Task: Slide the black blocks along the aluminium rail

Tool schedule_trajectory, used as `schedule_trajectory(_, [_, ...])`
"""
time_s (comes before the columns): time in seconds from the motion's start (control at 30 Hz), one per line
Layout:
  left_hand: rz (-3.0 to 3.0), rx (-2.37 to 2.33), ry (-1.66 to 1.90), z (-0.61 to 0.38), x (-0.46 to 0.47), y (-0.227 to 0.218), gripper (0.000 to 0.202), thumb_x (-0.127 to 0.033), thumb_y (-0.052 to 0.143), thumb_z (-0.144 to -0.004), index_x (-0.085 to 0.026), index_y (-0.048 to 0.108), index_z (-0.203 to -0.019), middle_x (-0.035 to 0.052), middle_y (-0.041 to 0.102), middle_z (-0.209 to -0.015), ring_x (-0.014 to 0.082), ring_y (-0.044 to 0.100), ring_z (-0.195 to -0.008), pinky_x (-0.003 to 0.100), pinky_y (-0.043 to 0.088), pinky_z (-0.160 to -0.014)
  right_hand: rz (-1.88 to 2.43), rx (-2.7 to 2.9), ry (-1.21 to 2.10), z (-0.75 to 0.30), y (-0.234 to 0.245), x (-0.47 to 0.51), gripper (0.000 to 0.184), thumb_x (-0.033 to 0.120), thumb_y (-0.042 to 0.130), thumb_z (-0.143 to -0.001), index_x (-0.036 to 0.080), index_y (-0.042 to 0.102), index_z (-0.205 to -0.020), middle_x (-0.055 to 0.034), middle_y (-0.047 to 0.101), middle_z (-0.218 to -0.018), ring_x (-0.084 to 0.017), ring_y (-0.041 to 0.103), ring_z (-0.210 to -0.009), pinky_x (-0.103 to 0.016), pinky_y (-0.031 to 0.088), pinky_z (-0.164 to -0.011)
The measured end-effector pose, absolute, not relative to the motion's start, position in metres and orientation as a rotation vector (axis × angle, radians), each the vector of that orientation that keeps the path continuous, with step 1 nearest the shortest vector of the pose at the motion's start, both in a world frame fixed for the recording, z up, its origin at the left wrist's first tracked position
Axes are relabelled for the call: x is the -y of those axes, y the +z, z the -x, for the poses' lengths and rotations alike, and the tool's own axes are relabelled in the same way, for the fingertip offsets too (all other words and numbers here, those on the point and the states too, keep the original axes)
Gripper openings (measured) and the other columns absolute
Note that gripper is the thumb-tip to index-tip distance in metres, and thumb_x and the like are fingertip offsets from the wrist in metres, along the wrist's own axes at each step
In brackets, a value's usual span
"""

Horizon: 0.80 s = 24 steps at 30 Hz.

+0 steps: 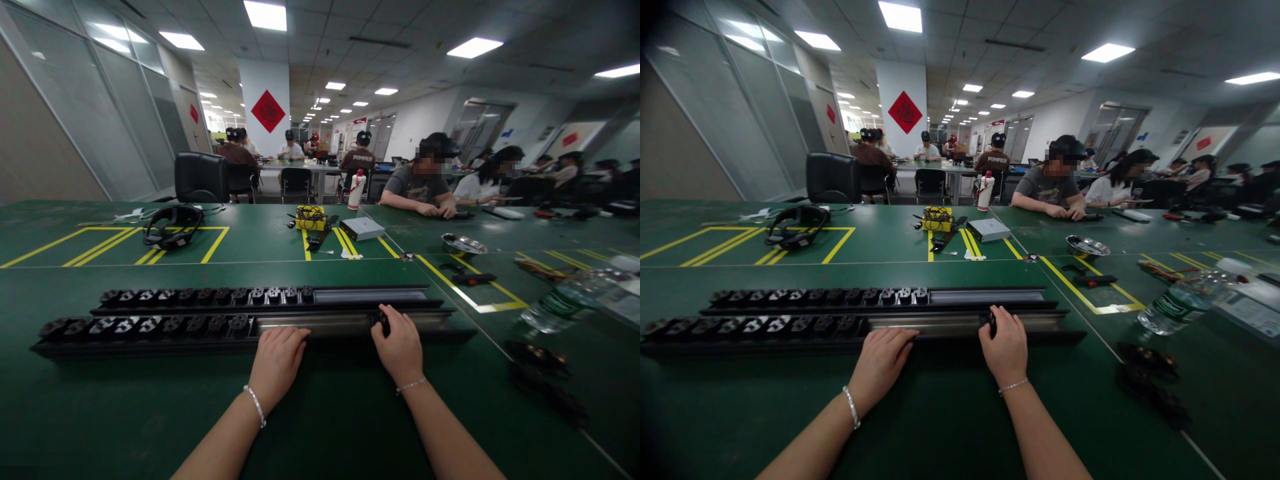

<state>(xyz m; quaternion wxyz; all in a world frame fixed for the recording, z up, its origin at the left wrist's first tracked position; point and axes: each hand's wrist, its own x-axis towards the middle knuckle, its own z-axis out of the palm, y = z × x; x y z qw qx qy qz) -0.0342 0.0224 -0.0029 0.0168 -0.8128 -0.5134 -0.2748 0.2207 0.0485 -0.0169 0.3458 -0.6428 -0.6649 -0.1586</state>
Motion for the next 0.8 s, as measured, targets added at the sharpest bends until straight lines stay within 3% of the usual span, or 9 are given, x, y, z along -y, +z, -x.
schedule_trajectory(0.8, [2.529,1.613,-0.839,0.0340,-0.0228,-0.0031,0.025,-0.020,0.043,-0.084,-0.025,0.058,-0.104,0.0030,0.065,-0.096,0.0180,0.056,-0.088,0.036,0.039,-0.077,1.682,1.693,-0.463,-0.2251,-0.0156,-0.0477,0.037,0.023,0.041,-0.075,0.010,0.058,-0.106,-0.0132,0.063,-0.105,-0.022,0.055,-0.103,-0.040,0.035,-0.096])
